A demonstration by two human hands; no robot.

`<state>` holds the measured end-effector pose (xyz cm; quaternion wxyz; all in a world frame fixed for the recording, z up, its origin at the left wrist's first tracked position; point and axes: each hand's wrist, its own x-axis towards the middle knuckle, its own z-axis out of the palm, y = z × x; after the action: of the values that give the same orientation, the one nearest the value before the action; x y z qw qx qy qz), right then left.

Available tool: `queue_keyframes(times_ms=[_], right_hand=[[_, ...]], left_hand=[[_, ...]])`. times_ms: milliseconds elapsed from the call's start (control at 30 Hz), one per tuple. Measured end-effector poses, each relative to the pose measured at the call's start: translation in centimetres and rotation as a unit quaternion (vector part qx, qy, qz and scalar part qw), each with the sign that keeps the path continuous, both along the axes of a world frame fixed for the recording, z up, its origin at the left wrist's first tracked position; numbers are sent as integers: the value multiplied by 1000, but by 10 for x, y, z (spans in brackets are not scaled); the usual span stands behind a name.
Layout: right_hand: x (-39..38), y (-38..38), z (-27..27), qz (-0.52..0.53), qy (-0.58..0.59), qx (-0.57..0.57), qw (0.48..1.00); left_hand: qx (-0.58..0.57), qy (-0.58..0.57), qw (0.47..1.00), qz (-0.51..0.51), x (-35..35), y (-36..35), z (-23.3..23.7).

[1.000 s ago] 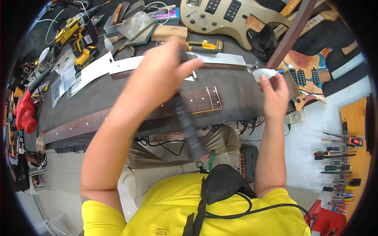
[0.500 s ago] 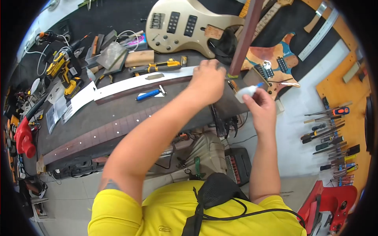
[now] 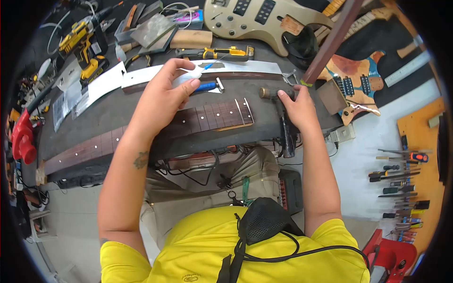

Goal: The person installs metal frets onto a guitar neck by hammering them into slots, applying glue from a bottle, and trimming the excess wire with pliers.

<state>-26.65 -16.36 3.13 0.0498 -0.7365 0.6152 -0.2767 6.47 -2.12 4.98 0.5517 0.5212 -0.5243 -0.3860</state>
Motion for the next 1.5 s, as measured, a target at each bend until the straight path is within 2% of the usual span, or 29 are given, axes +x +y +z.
queue_keyframes(times_ms=[100,167,200,233,300,333,400,433,533,567,633,700,733,800,833,900,967,1200,1500], right_hand=[[6,-16,2,-21,16,62,998],[1,-27,5,-11,-99,210,973],[15,-5,29,5,-171,256,951],[14,-2,25,3,-160,263,951],[10,-3,19,78,-239,261,932],[11,-4,9,128,-350,240,897],[18,10,11,123,-359,242,893],[28,19,15,123,-376,237,887],[39,23,16,107,-333,192,917],[41,23,16,103,-306,171,931],[40,23,13,112,-316,157,929],[33,14,13,117,-379,246,884],[33,15,15,117,-379,247,884],[37,20,27,105,-377,188,901],[44,26,36,93,-318,131,935],[42,27,48,131,-291,92,943],[45,31,56,133,-304,97,938],[49,43,55,155,-302,98,936],[64,50,61,200,-256,110,940]], left_hand=[[23,49,999,5,5,7,-9],[50,75,996,0,2,12,-9],[36,75,996,19,0,12,-11],[23,75,996,40,0,14,-13],[19,84,995,55,-1,18,-14],[12,51,996,66,-1,20,-13],[-8,2,998,67,0,19,-19],[-2,13,998,66,0,19,-21],[-32,-92,993,70,-5,20,-20],[-30,-87,994,67,-6,20,-20],[-34,-48,997,54,-7,18,-22],[-60,-59,994,67,-10,16,-25],[-52,-74,994,56,-11,15,-23],[-45,-85,994,46,-12,13,-23],[-55,-93,993,40,-13,12,-24],[-63,-100,992,30,-15,11,-27],[-90,-103,990,29,-16,10,-28],[-80,-132,988,19,-16,10,-26],[-76,-146,986,21,-15,10,-26]])
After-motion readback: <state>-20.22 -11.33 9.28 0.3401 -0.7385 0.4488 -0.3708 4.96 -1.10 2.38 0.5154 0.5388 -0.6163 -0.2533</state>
